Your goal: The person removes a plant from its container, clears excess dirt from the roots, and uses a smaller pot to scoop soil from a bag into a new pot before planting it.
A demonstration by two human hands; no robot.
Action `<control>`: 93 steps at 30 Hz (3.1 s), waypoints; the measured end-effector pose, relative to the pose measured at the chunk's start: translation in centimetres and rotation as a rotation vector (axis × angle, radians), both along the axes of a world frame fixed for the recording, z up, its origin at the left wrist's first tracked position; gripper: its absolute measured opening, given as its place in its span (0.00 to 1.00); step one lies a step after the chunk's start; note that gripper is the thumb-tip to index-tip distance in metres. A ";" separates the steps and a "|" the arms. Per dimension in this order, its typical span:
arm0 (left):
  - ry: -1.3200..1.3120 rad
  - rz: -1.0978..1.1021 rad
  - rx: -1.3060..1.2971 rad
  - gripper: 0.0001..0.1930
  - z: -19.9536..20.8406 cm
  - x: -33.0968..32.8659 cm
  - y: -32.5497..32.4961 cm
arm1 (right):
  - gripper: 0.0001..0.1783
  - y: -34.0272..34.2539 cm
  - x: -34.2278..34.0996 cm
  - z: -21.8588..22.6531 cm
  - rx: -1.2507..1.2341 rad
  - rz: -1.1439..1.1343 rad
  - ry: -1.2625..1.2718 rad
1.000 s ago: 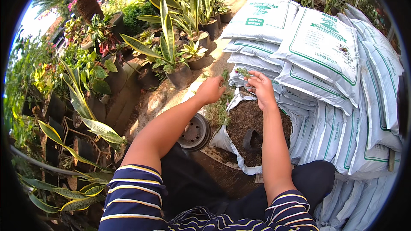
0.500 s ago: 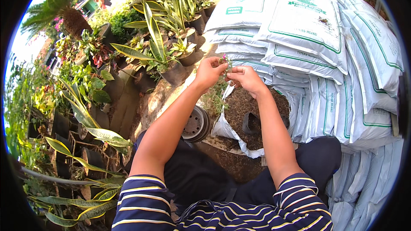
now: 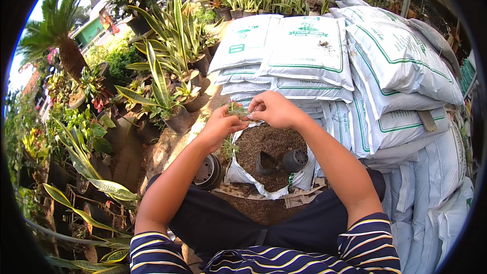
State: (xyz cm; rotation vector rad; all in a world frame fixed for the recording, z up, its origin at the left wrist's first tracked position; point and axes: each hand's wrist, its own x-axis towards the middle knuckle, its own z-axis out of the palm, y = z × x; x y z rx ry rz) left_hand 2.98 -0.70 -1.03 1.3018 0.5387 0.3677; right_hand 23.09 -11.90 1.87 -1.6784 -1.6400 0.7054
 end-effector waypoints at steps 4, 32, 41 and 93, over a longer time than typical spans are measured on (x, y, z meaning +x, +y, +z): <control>-0.116 -0.030 0.055 0.21 -1.1 0.2 -4.6 | 0.12 -5.2 -0.6 1.2 0.054 0.012 -0.200; 0.702 -0.412 1.197 0.24 -16.7 2.3 -8.3 | 0.14 -12.8 1.9 -15.9 -0.273 -0.340 0.132; 0.258 -0.212 0.624 0.19 -9.4 2.3 -9.8 | 0.13 -11.2 0.2 -13.3 -0.260 -0.291 0.359; 0.131 -0.015 0.506 0.09 -6.4 0.5 -9.3 | 0.07 -11.1 -3.4 -8.6 0.005 -0.188 0.657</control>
